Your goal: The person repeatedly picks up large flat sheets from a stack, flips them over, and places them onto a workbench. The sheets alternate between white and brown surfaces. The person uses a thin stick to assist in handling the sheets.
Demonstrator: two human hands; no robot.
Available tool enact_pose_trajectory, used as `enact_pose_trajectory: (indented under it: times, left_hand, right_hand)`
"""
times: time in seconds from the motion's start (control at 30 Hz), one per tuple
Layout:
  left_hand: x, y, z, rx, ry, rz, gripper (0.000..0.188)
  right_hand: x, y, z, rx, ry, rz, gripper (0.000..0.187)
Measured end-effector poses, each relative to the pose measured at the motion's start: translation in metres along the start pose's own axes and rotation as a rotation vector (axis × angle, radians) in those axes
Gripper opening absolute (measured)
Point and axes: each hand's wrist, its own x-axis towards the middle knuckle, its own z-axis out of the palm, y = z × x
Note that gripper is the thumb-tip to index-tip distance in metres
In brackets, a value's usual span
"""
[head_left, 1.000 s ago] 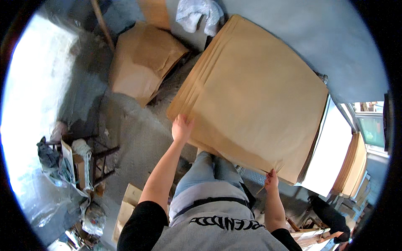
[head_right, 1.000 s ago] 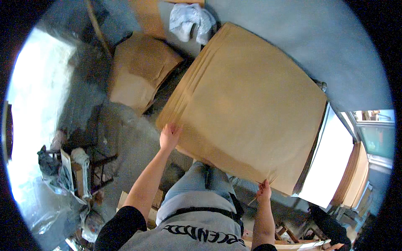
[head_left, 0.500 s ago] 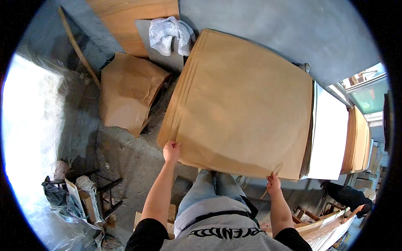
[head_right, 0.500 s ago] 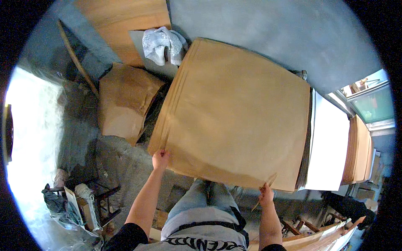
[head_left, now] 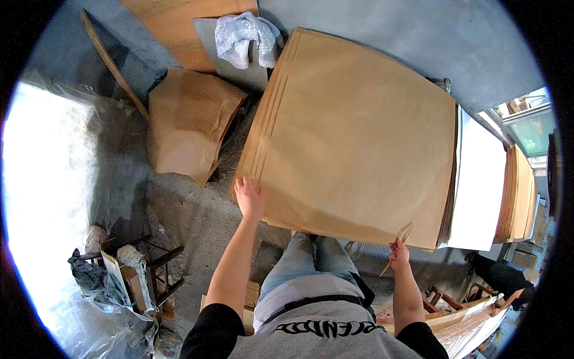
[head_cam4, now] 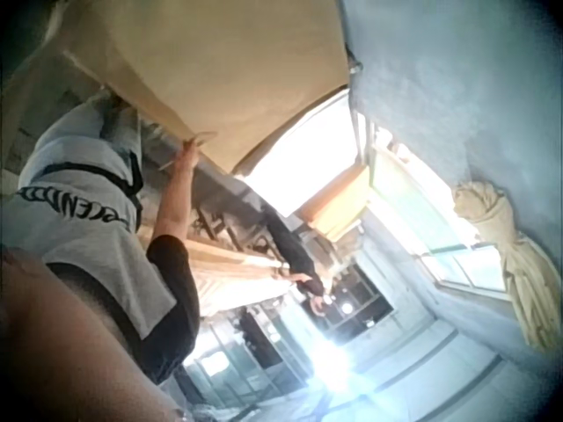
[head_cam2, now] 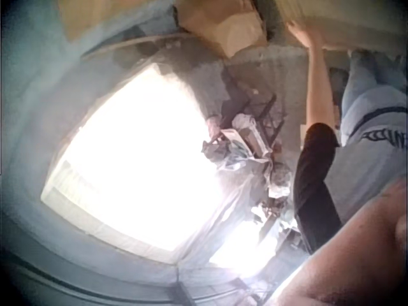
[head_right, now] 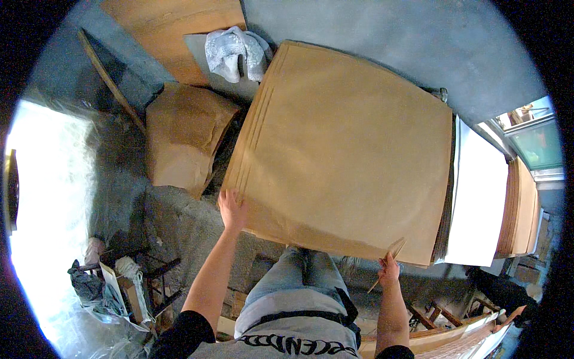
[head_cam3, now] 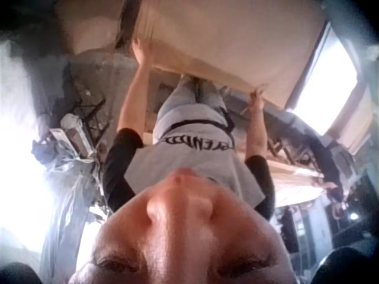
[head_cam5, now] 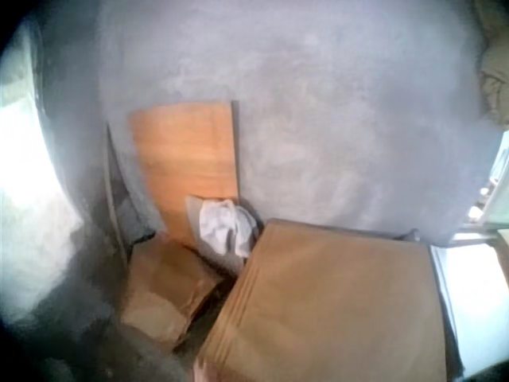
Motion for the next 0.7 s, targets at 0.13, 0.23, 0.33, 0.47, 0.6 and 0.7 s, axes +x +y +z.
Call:
enact_pose_trajectory:
  times: [0.13, 0.23, 0.33, 0.47, 0.6, 0.7]
  left_hand:
    - [0.019, -0.012, 0.018, -0.203, -0.149, -0.115, 0.031]
    - [0.025, -0.021, 0.034, -0.283, -0.17, -0.22, 0.03]
    - [0.028, -0.048, 0.057, -0.388, -0.25, -0.381, 0.029]
    - [0.035, -0.035, 0.055, -0.281, -0.36, -0.429, 0.028]
    - [0.036, -0.028, 0.048, -0.216, -0.346, -0.445, 0.028]
    - [0.039, -0.028, 0.044, -0.218, -0.427, -0.472, 0.027]
  right_hand:
    - [0.004, -0.002, 0.002, -0.021, 0.002, 0.007, 0.016]
    - [0.006, 0.0, -0.001, -0.004, 0.009, 0.008, 0.018]
    - [0.001, -0.003, 0.007, 0.014, 0.015, 0.002, 0.02]
    - [0.007, 0.001, -0.003, 0.034, 0.0, -0.002, 0.02]
    - [0.003, 0.002, 0.0, 0.011, 0.014, -0.009, 0.016]
    - [-0.002, 0.0, 0.003, 0.019, 0.018, -0.013, 0.017]
